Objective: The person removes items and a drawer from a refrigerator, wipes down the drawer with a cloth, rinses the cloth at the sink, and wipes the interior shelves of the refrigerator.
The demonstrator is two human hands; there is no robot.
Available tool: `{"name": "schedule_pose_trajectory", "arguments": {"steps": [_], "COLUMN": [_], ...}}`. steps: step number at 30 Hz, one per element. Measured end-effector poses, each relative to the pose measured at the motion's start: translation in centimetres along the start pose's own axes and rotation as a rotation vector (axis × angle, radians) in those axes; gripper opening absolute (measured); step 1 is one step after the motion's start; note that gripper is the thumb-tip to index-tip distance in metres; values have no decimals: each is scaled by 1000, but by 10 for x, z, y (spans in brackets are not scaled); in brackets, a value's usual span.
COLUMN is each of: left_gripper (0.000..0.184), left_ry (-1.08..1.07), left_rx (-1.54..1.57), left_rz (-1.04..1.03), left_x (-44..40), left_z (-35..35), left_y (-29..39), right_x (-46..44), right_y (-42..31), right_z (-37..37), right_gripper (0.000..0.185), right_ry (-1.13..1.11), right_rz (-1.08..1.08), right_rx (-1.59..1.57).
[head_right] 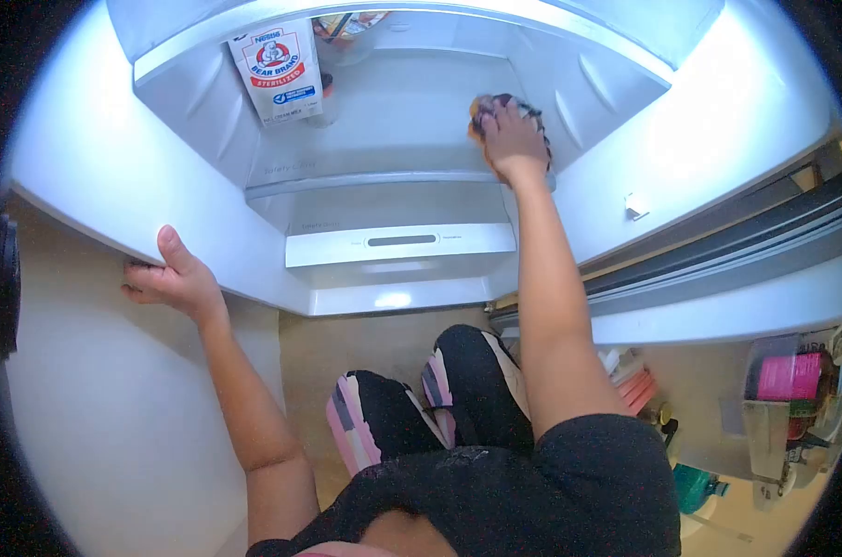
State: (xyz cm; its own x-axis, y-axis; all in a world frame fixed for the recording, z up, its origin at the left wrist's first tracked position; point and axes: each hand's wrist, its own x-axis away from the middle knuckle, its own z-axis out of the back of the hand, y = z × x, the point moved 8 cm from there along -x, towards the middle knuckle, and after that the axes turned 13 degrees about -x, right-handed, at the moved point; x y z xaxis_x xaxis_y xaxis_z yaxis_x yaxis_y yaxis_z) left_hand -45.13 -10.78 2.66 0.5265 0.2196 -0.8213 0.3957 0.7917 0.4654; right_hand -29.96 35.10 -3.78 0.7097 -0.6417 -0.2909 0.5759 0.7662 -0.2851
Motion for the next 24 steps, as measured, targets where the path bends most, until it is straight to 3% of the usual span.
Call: {"name": "schedule_pose_trajectory", "arguments": {"steps": [1, 4, 6, 8, 10, 11, 13, 14, 16, 18, 20, 22, 24], "left_gripper": [57, 55, 61, 62, 62, 61, 61, 60, 59, 60, 56, 54, 55], "left_ry": [9, -18, -17, -17, -26, -32, -47, -45, -41, -49, -8, 36, 4], "left_rx": [6, -5, -18, -7, 6, -4, -15, -9, -5, 42, 10, -23, 283], "left_rz": [4, -6, 17, 24, 32, 25, 14, 24, 32, 7, -9, -20, 80], "left_x": [0, 2, 6, 5, 6, 5, 4, 4, 5, 3, 3, 3, 3], "left_z": [-1, -3, -7, -6, -4, -4, -4, -5, -4, -5, -1, 1, -4], "left_y": [-3, -5, -11, -11, -12, -11, -11, -11, -12, -10, -8, -3, -4], "right_x": [-24, -87, -87, -87, -45, -36, -32, -38, -81, -87, -117, -126, -132], "right_y": [16, 4, -69, -122, -175, -174, -156, -133, -61, -27, -29, -45, -87], "right_z": [-8, -34, -32, -60, -70, -68, -52, -44, -58, -22, -40, -51, -56], "right_gripper": [43, 43, 41, 35, 37, 37, 40, 40, 39, 36, 36, 37, 37], "right_ry": [53, 88, -142, -110, 2, 7, -17, 39, -104, -58, 0, -80, -98], "right_rz": [-115, -56, 181, 401, 757, 753, 611, 632, 466, 81, 30, 112, 157], "right_rx": [7, 39, 233, 251, 253, 246, -305, -222, 116, 84, 116, 290, 254]}}
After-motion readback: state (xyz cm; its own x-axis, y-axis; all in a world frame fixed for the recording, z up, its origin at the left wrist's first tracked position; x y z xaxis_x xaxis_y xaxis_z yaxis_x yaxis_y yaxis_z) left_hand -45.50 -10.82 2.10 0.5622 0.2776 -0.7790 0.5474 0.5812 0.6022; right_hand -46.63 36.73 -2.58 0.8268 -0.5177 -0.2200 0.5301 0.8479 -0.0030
